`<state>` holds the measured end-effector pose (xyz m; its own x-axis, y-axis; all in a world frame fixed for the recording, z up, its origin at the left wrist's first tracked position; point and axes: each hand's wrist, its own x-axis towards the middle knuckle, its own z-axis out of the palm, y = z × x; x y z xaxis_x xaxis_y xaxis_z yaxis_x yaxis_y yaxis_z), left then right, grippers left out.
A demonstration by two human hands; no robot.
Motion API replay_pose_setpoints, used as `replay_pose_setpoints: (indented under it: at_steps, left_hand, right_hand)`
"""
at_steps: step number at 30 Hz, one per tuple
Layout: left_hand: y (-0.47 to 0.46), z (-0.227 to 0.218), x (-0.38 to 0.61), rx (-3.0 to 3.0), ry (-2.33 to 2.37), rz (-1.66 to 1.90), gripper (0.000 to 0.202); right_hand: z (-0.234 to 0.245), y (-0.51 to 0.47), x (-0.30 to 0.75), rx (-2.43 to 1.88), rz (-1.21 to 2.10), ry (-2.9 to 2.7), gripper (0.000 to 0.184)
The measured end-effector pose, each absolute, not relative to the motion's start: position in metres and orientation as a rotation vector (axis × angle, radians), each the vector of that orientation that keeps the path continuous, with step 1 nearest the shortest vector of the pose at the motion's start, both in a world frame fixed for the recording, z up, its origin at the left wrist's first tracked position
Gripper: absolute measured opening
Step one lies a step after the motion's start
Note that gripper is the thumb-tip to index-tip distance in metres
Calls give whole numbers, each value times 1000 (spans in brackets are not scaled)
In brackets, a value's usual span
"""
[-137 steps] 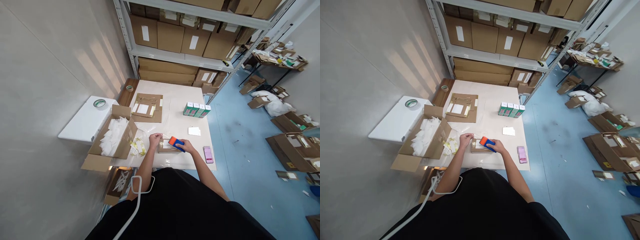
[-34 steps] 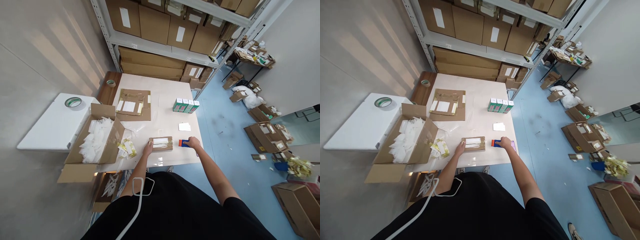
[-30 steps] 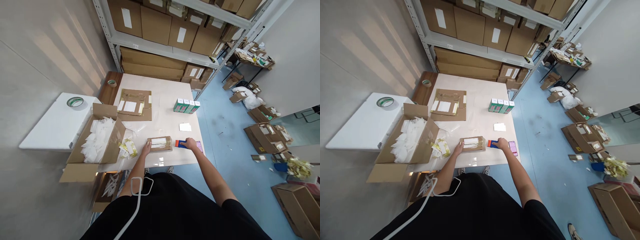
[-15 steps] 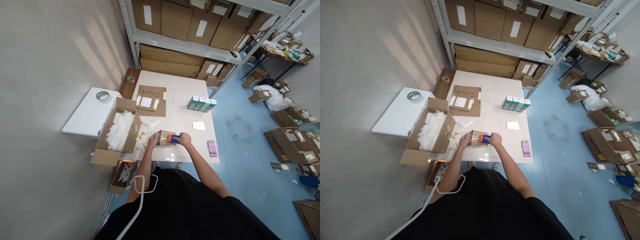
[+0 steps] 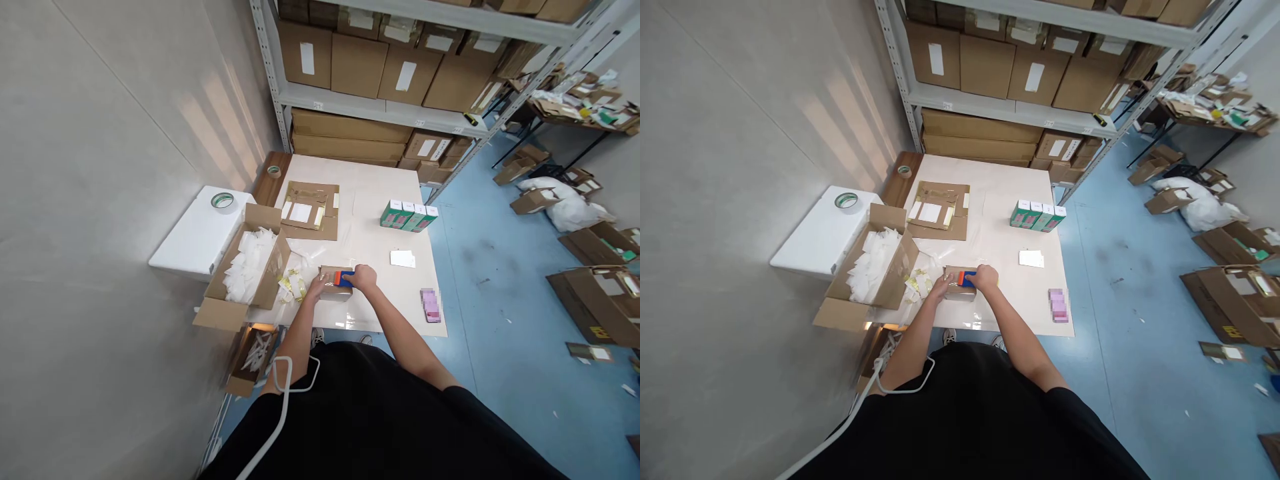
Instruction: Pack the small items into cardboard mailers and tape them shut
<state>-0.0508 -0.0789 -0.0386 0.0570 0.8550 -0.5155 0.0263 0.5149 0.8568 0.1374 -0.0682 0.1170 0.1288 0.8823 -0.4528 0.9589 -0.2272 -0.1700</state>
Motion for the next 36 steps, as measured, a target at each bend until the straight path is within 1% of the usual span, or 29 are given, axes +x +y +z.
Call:
replay_pose_setpoints:
  at_steps: [4,8,11,15,20,23,28,36]
  left_hand:
    - [-76,-45,4,878,1366,727,68]
    - [-71,-51,43,973,1390,661,66]
    - [-69,-53,50,993,1391,654,64]
    - [-67,-53,42,1020,1432,655,62]
    - [-64,-50,33,1031,1472,583,58]
    - [-63,-48,33,1047,1495,567,57]
    - [-59,-45,31,1029,1454,577,58]
    - [-50,-45,3,942,1405,635,63]
  right_hand:
    - [114,-70,185,2342,-697,1706,57]
    - [110,-81,242,2405,-786,1634,54]
    - [108,-86,278,2395,-851,1666,52]
    - [103,-88,304,2396,-779,1690,49]
    - [90,-101,325,2407,-878,1727,47]
    - [83,-112,337,2444,-858,1678,47]
    - [82,-115,346,2458,-906,1696,46]
    - [75,-109,302,2465,-917,1678,46]
